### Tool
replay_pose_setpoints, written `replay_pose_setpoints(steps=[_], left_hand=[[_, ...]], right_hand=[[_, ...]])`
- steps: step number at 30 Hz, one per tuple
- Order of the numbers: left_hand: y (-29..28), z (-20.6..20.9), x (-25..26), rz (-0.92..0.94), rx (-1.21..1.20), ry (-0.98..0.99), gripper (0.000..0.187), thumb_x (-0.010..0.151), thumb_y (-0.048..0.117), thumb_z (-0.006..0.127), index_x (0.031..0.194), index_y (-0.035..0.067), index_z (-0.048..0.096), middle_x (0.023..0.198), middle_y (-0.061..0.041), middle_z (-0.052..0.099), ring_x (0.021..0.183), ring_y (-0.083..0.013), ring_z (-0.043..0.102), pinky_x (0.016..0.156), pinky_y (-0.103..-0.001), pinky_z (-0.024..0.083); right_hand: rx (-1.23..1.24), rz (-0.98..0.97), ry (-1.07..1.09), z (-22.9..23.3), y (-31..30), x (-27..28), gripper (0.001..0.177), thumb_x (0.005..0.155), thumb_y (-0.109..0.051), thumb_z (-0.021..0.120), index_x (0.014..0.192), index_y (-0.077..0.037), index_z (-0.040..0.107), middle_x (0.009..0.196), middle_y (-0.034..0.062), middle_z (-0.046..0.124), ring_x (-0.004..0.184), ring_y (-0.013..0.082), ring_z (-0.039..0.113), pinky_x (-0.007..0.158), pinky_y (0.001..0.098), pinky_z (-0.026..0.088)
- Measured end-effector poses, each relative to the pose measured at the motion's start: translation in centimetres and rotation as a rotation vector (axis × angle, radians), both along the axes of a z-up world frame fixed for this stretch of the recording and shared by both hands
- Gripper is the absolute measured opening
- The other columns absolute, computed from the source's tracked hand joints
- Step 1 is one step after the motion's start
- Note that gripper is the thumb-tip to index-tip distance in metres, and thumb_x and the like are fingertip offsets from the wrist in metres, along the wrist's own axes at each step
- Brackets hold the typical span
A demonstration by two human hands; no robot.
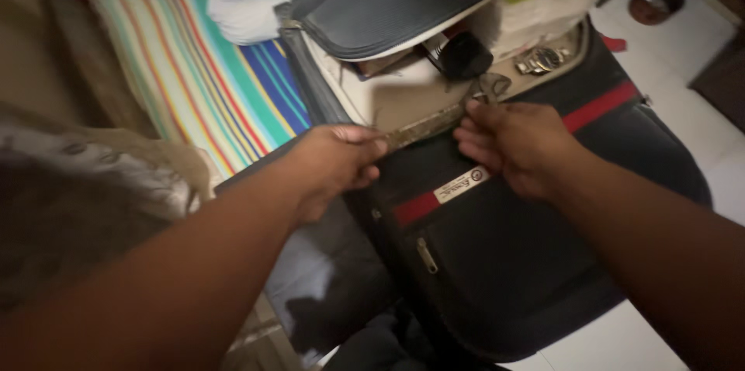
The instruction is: The person packs various items into a black backpack. They place a small red dictionary, a wrench, a white earbud case, a black power bank, a paintbrush, and a white box into the bag. The person moves between a desk and the backpack to retrieve and pack these items.
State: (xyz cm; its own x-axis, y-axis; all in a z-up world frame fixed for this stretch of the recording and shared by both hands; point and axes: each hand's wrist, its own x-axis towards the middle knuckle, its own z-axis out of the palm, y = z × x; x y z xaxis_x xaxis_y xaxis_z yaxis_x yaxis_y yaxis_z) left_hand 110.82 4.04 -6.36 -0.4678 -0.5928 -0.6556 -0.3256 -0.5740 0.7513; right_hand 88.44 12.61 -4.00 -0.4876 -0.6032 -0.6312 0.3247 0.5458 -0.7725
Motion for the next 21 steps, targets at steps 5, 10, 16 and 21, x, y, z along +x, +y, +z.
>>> replay_pose_setpoints(steps=[5,10,16,21], left_hand=[[-2.3,-0.4,-1.4,-0.044,-0.076,0.022,0.022,0.089,0.009,0.072,0.110,0.004,0.073,0.093,-0.003,0.073,0.079,-0.0119,0.068,0.073,-0.026,0.055],[-3.1,-0.4,-1.7,-0.083,-0.196,-0.005,0.031,0.083,0.005,0.073,0.113,0.000,0.073,0.091,-0.007,0.076,0.079,-0.0143,0.070,0.074,-0.027,0.057],[-4.1,1.3,-2.4,-0.303,-0.562,-0.319,0.026,0.078,0.012,0.079,0.104,0.010,0.079,0.084,-0.008,0.080,0.073,-0.0149,0.076,0.069,-0.029,0.058],[-4.5,0.5,-2.6,-0.369,-0.771,-0.331,0.028,0.072,0.017,0.084,0.099,0.013,0.080,0.089,-0.007,0.079,0.080,-0.0177,0.077,0.074,-0.031,0.058]], right_hand=[[0.114,-0.044,0.195,1.7,-1.3,-0.5,0.031,0.093,-0.019,0.073,0.113,0.004,0.068,0.098,0.0114,0.071,0.084,0.0179,0.071,0.073,0.0268,0.063],[0.218,0.022,0.388,2.9,-2.3,-1.9,0.032,0.087,-0.018,0.078,0.110,0.003,0.069,0.089,0.0113,0.072,0.071,0.0156,0.070,0.065,0.0274,0.062],[0.293,0.119,0.562,2.5,-3.3,-3.4,0.043,0.083,-0.021,0.083,0.119,-0.001,0.071,0.089,0.0119,0.073,0.068,0.0151,0.067,0.060,0.0294,0.060],[0.359,0.124,0.621,2.0,-3.7,-3.3,0.048,0.082,-0.027,0.085,0.123,-0.006,0.072,0.094,0.0106,0.074,0.070,0.0145,0.068,0.062,0.0299,0.061]])
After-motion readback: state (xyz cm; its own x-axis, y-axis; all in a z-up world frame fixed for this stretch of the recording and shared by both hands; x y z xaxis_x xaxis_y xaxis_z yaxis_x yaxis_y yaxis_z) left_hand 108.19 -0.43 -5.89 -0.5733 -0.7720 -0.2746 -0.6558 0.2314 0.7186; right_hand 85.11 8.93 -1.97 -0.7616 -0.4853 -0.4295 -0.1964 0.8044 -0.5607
